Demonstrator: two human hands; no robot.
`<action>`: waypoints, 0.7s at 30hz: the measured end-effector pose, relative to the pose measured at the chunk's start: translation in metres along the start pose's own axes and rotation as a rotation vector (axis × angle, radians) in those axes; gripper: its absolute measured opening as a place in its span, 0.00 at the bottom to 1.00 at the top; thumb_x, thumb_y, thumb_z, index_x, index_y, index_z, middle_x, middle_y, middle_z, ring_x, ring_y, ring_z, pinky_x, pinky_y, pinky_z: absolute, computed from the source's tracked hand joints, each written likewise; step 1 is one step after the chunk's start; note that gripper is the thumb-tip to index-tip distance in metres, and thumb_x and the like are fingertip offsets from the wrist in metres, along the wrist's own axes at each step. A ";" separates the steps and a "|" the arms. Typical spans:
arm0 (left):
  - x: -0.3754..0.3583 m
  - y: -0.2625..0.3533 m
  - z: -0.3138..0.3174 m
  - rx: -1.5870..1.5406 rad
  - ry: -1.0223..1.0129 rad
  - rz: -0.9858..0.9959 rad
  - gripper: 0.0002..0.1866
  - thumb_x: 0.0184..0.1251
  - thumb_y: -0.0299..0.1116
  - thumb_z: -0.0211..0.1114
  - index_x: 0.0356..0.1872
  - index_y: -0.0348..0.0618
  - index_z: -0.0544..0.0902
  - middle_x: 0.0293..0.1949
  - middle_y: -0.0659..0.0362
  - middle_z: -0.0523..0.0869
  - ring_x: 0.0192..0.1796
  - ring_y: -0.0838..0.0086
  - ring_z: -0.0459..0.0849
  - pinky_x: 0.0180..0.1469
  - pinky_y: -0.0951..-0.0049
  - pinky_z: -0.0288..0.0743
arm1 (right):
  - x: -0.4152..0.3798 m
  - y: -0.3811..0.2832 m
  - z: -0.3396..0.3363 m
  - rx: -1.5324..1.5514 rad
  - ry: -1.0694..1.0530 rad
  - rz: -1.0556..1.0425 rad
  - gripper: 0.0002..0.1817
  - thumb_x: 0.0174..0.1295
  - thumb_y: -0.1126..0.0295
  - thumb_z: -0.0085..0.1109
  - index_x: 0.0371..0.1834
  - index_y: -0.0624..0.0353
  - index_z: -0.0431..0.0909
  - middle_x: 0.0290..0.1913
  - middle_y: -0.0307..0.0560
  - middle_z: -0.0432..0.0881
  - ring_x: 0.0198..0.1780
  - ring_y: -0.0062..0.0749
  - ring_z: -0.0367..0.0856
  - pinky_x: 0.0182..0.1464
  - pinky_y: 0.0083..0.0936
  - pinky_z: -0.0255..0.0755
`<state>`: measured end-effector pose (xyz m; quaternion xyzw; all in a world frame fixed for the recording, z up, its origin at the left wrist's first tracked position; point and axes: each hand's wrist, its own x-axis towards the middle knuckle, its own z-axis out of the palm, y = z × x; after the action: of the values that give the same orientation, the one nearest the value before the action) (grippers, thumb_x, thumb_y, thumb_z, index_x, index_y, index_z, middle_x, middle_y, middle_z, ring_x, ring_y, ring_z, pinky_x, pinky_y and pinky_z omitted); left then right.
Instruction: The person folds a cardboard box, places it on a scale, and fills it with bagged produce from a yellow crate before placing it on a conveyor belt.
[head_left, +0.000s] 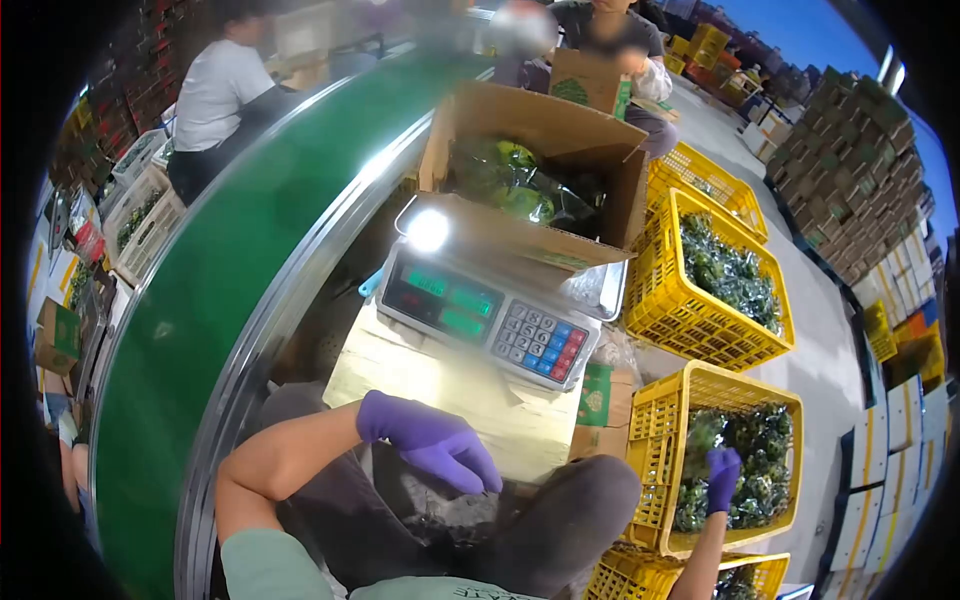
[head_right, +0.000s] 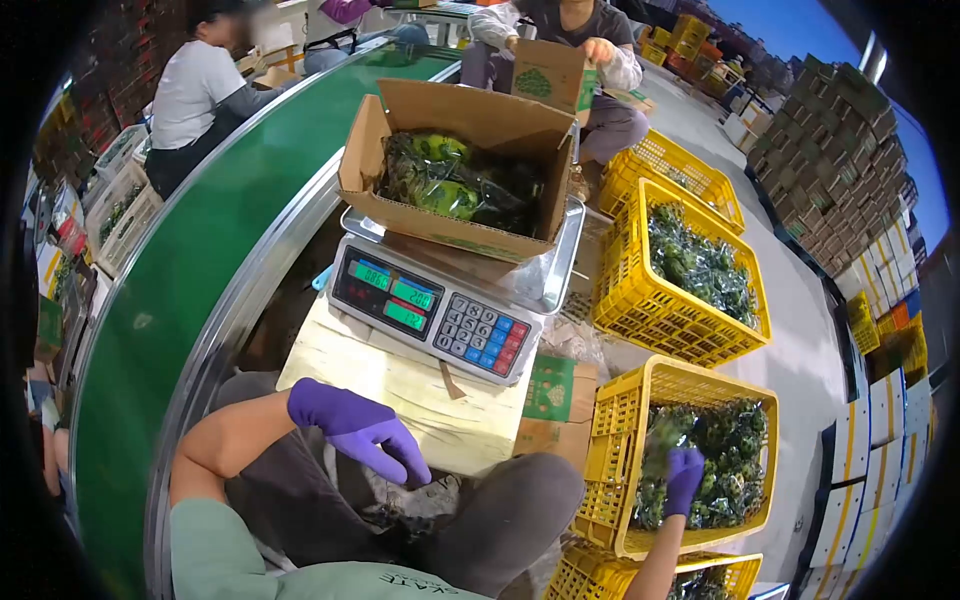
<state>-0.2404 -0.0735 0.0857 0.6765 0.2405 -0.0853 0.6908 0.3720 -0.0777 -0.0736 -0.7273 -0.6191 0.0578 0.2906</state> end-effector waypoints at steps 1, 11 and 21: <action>-0.001 0.001 0.001 -0.007 -0.003 0.015 0.21 0.71 0.41 0.61 0.61 0.43 0.78 0.56 0.56 0.83 0.55 0.73 0.80 0.57 0.73 0.72 | 0.015 -0.009 -0.016 0.214 0.074 0.020 0.06 0.59 0.75 0.59 0.28 0.62 0.72 0.32 0.43 0.70 0.35 0.29 0.67 0.40 0.29 0.65; -0.021 0.024 0.007 0.193 0.002 0.173 0.19 0.71 0.39 0.60 0.60 0.47 0.79 0.56 0.55 0.83 0.57 0.70 0.81 0.59 0.72 0.72 | 0.118 -0.394 -0.141 0.757 0.167 -0.387 0.07 0.68 0.67 0.53 0.36 0.57 0.75 0.34 0.29 0.72 0.37 0.11 0.65 0.40 0.11 0.60; -0.029 0.009 0.022 0.126 0.119 0.275 0.19 0.71 0.41 0.57 0.57 0.45 0.81 0.34 0.60 0.87 0.29 0.78 0.80 0.34 0.74 0.73 | 0.176 -0.545 -0.069 -0.264 0.166 -0.871 0.24 0.56 0.47 0.66 0.30 0.61 0.75 0.26 0.55 0.78 0.30 0.49 0.78 0.35 0.39 0.70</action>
<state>-0.2565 -0.1004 0.1062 0.7488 0.1802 0.0352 0.6369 -0.0295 0.0981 0.3012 -0.4324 -0.8437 -0.2073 0.2414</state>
